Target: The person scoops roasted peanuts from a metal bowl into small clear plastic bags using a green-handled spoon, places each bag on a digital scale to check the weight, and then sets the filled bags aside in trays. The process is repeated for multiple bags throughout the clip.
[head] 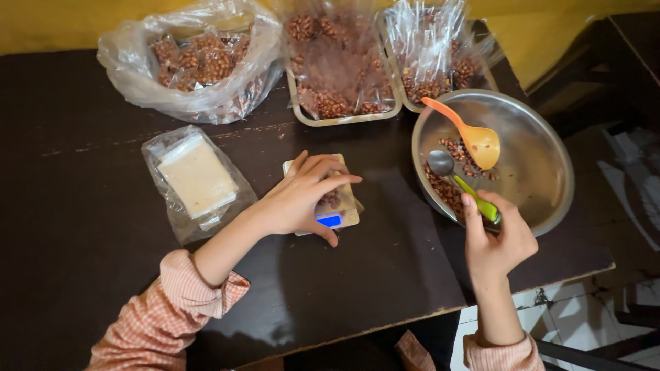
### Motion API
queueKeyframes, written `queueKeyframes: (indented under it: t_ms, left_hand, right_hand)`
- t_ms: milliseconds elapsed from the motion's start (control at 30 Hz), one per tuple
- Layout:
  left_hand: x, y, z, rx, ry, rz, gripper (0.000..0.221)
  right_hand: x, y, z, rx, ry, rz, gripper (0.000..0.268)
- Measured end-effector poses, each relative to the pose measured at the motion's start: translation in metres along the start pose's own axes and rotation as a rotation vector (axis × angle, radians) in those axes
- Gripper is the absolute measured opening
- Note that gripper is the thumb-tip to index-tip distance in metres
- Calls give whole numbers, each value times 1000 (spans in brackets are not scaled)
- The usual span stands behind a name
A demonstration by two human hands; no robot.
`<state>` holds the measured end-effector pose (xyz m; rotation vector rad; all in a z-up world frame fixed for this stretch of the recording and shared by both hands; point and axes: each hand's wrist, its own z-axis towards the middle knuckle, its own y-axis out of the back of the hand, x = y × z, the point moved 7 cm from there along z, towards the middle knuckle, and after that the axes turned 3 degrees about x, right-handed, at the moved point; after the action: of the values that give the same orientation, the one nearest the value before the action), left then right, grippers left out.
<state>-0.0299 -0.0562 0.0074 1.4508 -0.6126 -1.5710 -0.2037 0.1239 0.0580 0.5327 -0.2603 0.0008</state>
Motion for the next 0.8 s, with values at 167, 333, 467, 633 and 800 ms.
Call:
queueKeyframes:
  t_ms: [167, 333, 467, 633, 800]
  left_hand:
    - [-14, 14, -4, 23, 33, 2, 103]
    - [-10, 14, -2, 104, 78, 23, 110]
    - [-14, 14, -2, 143, 103, 27, 106]
    - [-15, 11, -2, 168, 118, 50, 101]
    - [-12, 12, -3, 135, 107, 75, 85]
  right_hand:
    - [-24, -15, -35, -8, -32, -86, 18]
    - [-15, -16, -36, 29, 40, -104, 14]
    - [-10, -13, -33, 1, 47, -96, 13]
    - [-6, -9, -31, -27, 75, -89, 14]
    - [-4, -7, -30, -30, 73, -68, 14]
